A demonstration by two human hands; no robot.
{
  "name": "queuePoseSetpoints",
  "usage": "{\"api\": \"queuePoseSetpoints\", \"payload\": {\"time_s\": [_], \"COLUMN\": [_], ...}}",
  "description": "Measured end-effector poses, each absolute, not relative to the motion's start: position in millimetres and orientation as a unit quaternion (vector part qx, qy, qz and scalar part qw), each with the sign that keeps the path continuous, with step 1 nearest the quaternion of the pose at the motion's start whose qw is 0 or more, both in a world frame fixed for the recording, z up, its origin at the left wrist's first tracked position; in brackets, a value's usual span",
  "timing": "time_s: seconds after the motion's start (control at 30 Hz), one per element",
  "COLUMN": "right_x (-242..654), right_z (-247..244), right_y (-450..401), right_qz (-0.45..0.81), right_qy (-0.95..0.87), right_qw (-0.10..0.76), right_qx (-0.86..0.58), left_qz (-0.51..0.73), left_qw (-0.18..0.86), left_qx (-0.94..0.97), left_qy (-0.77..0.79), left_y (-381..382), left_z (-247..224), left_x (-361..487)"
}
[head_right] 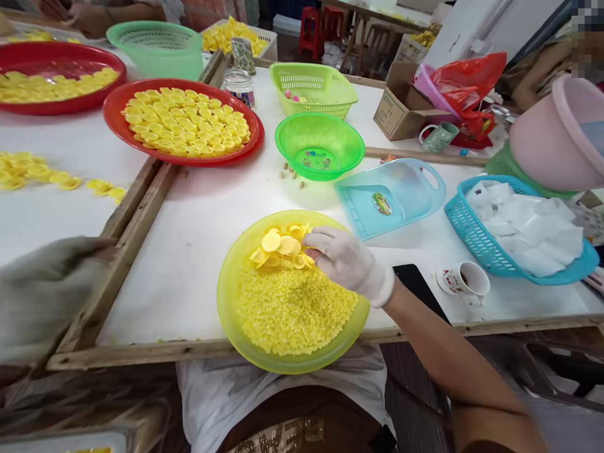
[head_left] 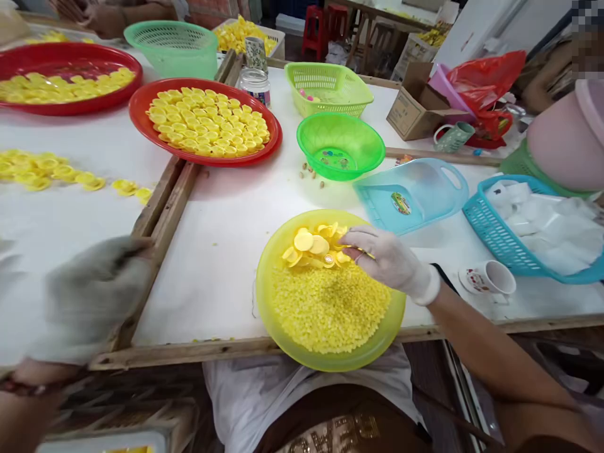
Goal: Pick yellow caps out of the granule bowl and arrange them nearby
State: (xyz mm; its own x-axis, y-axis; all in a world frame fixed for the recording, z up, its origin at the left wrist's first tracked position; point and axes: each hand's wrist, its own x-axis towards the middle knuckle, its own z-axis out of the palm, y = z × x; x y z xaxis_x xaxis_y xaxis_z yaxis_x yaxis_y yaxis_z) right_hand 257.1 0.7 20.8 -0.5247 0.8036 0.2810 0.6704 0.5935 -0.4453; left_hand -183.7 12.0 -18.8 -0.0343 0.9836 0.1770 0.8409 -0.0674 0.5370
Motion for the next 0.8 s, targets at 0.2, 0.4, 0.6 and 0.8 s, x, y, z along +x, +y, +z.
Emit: {"api": "queuePoseSetpoints", "payload": {"time_s": [0.2,0.4,0.6,0.8], "right_x": [200,217,270,275], "right_z": [13,10,15,15], "right_y": [30,44,28,32], "right_qz": [0.025,0.070,0.337,0.553], "right_qy": [-0.927,-0.915,-0.806,-0.654], "right_qw": [0.068,0.027,0.220,0.248], "right_qx": [-0.368,-0.396,-0.435,-0.452], "left_qz": [0.276,0.107,0.104,0.159], "left_qw": [0.165,-0.026,-0.032,0.043], "left_qx": [0.845,0.855,0.882,0.884], "left_qy": [0.428,0.506,0.458,0.438], "left_y": [-35,-17,-16,-11], "left_z": [-1,-10,-13,-5], "left_x": [-21,14,22,25]}}
